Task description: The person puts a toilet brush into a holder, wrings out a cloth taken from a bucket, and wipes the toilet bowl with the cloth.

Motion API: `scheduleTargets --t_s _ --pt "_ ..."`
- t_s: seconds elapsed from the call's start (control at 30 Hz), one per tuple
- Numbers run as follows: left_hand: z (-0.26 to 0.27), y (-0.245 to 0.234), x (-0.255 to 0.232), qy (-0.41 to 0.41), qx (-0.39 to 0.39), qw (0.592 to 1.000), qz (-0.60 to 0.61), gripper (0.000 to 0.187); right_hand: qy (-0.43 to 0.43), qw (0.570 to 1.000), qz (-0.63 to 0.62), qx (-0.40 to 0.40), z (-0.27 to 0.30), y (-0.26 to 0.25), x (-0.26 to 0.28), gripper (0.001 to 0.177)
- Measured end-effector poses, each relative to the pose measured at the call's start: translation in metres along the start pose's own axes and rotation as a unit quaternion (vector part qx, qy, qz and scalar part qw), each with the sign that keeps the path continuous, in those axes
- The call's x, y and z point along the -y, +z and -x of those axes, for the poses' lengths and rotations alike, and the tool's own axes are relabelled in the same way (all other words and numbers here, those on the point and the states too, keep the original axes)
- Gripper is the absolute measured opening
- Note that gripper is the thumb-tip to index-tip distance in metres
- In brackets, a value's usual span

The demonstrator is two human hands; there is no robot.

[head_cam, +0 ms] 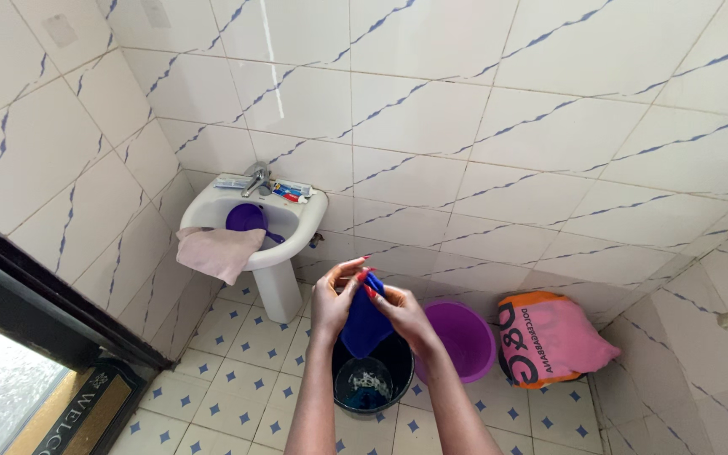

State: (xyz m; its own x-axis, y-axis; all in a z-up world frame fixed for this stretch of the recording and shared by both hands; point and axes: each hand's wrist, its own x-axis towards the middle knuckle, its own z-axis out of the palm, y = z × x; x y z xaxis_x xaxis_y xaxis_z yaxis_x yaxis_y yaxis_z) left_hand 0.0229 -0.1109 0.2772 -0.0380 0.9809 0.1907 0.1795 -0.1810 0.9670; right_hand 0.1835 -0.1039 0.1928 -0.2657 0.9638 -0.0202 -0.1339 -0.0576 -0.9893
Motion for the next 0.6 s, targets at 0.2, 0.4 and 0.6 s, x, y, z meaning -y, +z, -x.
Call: scheduleTargets --t_s 0.2,0.4,0.6 --pt "-0.006 0.005 0.033 -0.121 -0.039 0.992 -0.005 0.028 -0.008 0.991 -0.078 -0.109 0.003 -0.005 0.016 0.031" --pt "-0.006 0.013 0.053 -0.107 0.105 0.975 -0.166 0.04 -0.037 0.975 -0.104 -0.194 0.004 -0.019 0.027 0.029" --pt "-0.019 0.029 0.072 -0.021 0.002 0.979 -0.2 0.024 -0.05 0.96 -0.097 -0.259 0.012 -0.047 0.024 0.025"
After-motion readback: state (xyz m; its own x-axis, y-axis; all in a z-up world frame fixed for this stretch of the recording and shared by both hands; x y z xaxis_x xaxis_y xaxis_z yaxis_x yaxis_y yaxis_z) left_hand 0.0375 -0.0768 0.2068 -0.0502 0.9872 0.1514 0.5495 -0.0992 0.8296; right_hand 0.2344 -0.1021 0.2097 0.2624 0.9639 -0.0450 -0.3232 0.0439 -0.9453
